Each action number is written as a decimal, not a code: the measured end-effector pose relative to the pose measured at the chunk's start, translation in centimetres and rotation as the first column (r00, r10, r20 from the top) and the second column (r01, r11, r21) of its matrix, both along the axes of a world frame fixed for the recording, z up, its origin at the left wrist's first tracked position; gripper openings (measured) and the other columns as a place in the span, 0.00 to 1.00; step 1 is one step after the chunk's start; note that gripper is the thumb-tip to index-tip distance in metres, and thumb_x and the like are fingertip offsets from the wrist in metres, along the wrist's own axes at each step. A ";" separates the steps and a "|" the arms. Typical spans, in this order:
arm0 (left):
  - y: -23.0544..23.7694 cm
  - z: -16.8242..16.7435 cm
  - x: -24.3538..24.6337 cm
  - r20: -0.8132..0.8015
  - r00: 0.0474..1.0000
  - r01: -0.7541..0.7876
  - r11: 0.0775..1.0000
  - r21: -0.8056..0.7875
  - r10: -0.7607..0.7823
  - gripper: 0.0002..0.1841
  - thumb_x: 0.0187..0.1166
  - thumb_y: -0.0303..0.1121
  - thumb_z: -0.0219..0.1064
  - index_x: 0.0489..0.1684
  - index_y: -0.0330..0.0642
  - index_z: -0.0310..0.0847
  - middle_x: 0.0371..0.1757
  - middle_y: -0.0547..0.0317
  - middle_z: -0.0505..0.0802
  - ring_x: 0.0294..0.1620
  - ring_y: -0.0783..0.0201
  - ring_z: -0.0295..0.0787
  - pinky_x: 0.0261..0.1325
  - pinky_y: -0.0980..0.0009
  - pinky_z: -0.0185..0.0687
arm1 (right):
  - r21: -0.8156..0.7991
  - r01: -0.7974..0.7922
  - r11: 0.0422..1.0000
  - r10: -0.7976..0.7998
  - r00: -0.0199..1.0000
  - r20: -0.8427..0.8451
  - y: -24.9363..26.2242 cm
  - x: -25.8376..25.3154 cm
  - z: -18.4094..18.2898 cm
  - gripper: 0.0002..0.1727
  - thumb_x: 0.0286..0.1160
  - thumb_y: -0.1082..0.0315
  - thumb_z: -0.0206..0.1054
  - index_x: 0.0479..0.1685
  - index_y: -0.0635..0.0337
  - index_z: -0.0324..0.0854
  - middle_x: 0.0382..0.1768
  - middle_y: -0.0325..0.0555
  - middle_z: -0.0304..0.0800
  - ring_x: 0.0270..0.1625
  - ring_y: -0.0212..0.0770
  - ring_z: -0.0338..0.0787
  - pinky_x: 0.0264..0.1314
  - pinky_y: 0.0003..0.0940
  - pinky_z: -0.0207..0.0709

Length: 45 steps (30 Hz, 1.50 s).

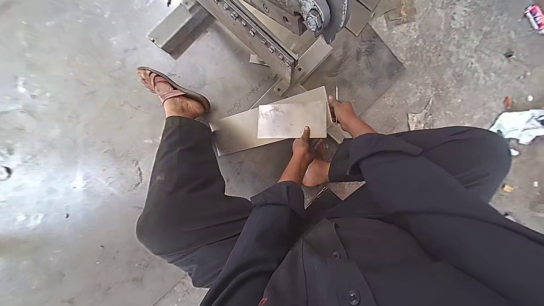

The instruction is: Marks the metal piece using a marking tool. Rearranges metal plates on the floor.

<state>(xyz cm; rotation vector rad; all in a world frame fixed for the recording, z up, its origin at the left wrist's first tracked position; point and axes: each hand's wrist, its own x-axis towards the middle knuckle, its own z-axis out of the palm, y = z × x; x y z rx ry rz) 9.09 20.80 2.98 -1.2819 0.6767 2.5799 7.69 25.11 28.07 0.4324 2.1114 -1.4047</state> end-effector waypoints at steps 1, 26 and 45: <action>0.2 -0.2 -0.5 0.020 0.998 0.066 0.998 0.017 -0.067 0.27 0.89 0.50 0.61 0.78 0.42 0.69 0.61 0.43 0.92 0.54 0.50 0.95 0.57 0.55 0.93 | -0.021 0.017 1.000 -0.017 1.000 0.012 0.1 -0.3 -0.4 0.32 0.96 0.44 0.42 0.67 0.66 0.72 0.48 0.57 0.85 0.48 0.47 0.89 0.52 0.41 0.84; -9.4 -4.6 2.2 0.348 0.908 -0.185 0.969 -0.162 0.232 0.22 0.88 0.33 0.61 0.78 0.37 0.67 0.65 0.38 0.86 0.53 0.50 0.92 0.52 0.56 0.91 | 0.149 -0.079 0.986 0.057 0.988 0.142 -3.5 -1.8 -2.6 0.33 0.97 0.47 0.43 0.75 0.74 0.66 0.61 0.71 0.82 0.61 0.63 0.86 0.61 0.55 0.81; -12.4 2.3 5.5 0.091 0.898 -0.406 0.891 -0.201 0.430 0.24 0.93 0.38 0.54 0.84 0.39 0.58 0.76 0.38 0.79 0.69 0.46 0.86 0.65 0.51 0.88 | -0.100 -0.031 0.995 0.032 0.999 0.010 3.6 -11.9 -20.6 0.28 0.85 0.51 0.67 0.62 0.73 0.80 0.57 0.64 0.89 0.58 0.51 0.92 0.66 0.48 0.84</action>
